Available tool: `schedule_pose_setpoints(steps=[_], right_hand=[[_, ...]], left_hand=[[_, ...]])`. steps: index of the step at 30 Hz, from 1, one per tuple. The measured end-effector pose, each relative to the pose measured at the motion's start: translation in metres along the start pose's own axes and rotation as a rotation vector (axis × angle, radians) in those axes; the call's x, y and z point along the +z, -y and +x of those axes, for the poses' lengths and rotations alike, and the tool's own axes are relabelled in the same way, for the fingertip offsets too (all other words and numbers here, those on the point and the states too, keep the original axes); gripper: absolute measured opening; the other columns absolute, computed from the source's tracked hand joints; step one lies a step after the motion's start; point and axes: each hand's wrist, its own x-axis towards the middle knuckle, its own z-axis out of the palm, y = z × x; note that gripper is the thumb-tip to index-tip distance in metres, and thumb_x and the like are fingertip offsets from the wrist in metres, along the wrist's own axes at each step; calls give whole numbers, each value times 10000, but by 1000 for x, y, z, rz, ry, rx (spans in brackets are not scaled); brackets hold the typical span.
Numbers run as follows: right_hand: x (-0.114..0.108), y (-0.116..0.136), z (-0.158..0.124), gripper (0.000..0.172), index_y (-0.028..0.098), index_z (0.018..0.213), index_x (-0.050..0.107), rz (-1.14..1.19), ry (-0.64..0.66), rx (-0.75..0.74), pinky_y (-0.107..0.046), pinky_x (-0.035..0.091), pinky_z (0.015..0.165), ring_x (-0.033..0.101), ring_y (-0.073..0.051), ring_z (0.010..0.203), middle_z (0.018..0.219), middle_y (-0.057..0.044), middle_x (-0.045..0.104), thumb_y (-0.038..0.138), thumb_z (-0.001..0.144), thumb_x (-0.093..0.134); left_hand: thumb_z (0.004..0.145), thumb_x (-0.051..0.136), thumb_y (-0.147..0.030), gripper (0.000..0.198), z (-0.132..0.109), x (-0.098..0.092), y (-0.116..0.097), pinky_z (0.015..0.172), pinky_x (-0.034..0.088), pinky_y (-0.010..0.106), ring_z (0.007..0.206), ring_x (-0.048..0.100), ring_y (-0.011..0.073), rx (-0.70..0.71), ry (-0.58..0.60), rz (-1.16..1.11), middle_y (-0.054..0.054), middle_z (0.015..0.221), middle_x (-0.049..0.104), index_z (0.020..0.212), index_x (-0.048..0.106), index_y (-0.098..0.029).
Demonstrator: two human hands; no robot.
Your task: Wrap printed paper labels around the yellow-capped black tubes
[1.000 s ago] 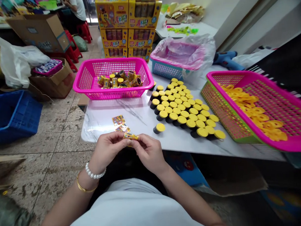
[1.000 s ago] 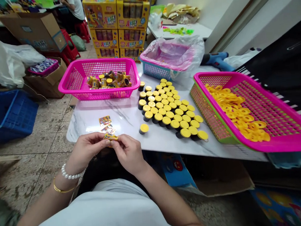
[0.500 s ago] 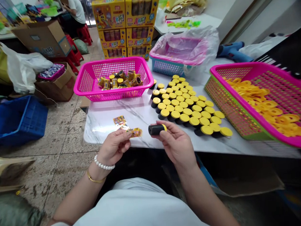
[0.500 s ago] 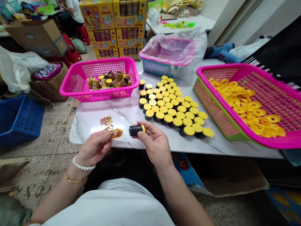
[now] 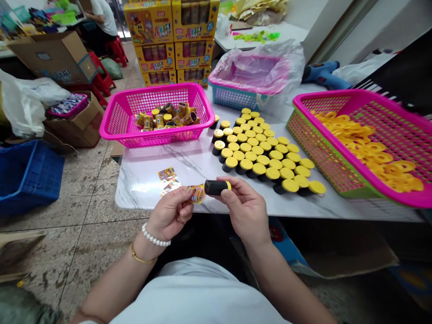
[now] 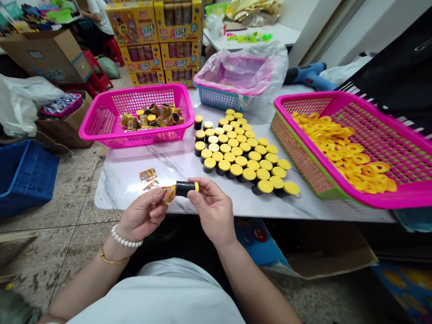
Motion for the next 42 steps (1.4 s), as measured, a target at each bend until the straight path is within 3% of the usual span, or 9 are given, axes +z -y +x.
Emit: schedule_pose_setpoints(steps=[6, 19, 23, 26, 28, 31, 34, 38, 42], right_hand=[[0, 12, 2, 323, 204, 968, 756, 47, 155, 83, -410, 610, 912, 744, -230, 940, 993, -75, 784, 473, 795, 804], [15, 15, -10, 235, 209, 936, 637, -208, -7, -46, -288, 616, 705, 734, -177, 746, 839, -51, 761, 383, 830, 754], [12, 3, -13, 250, 221, 1004, 660, -230, -43, -184, -298, 613, 764, 720, -172, 817, 941, -46, 731, 331, 815, 783], [10, -3, -13, 297, 238, 1026, 686, -208, -34, -254, -288, 606, 756, 692, -158, 804, 946, -29, 696, 306, 775, 829], [9, -4, -13, 311, 249, 1043, 703, -210, 27, -278, -302, 606, 772, 684, -171, 854, 981, -35, 680, 311, 771, 840], [6, -3, -12, 354, 262, 1134, 715, -266, 145, -304, -345, 612, 828, 669, -208, 981, 1102, -67, 639, 307, 799, 818], [0, 1, -12, 380, 275, 1241, 680, -356, 183, -328, -359, 618, 840, 677, -201, 988, 1156, -81, 630, 236, 868, 740], [-10, 8, -12, 319, 275, 1159, 713, -558, 172, -536, -373, 622, 844, 702, -209, 971, 1084, -71, 709, 159, 862, 727], [-15, 9, -13, 242, 280, 1079, 751, -663, 161, -644, -383, 640, 819, 738, -224, 923, 1011, -65, 761, 182, 859, 738]], left_hand=[[519, 952, -297, 459, 3, -1, 1, 341, 175, 89, 390, 349, -20, -8, -25, 1, -78, 569, 485, 743, 595, -115], [579, 895, -522, 487, -2, -6, 11, 379, 162, 156, 379, 358, 32, 110, -48, 265, -47, 437, 481, 701, 637, -127], [708, 826, -498, 427, -11, -9, 12, 434, 314, 180, 463, 435, 59, 292, -98, 394, 1, 569, 597, 886, 738, -121], [714, 852, -353, 413, -15, -9, 5, 629, 488, 197, 711, 587, 100, 533, -197, 461, 60, 924, 709, 1067, 738, -172], [673, 880, -312, 471, -15, -9, 0, 699, 526, 223, 812, 622, 131, 504, -121, 492, 83, 1056, 708, 1098, 729, -181], [701, 862, -357, 400, -11, -12, -4, 615, 511, 227, 666, 596, 114, 331, 70, 505, 64, 864, 709, 1014, 742, -140], [687, 875, -331, 344, -6, -13, -4, 568, 486, 211, 638, 594, 109, 318, 72, 492, 49, 818, 715, 936, 738, -137], [670, 884, -293, 325, -4, -10, -2, 580, 497, 223, 664, 636, 131, 296, 114, 512, 53, 826, 737, 921, 740, -146], [716, 844, -258, 253, -6, -7, 0, 750, 540, 285, 805, 695, 183, 371, 147, 628, 75, 889, 756, 932, 758, -159]])
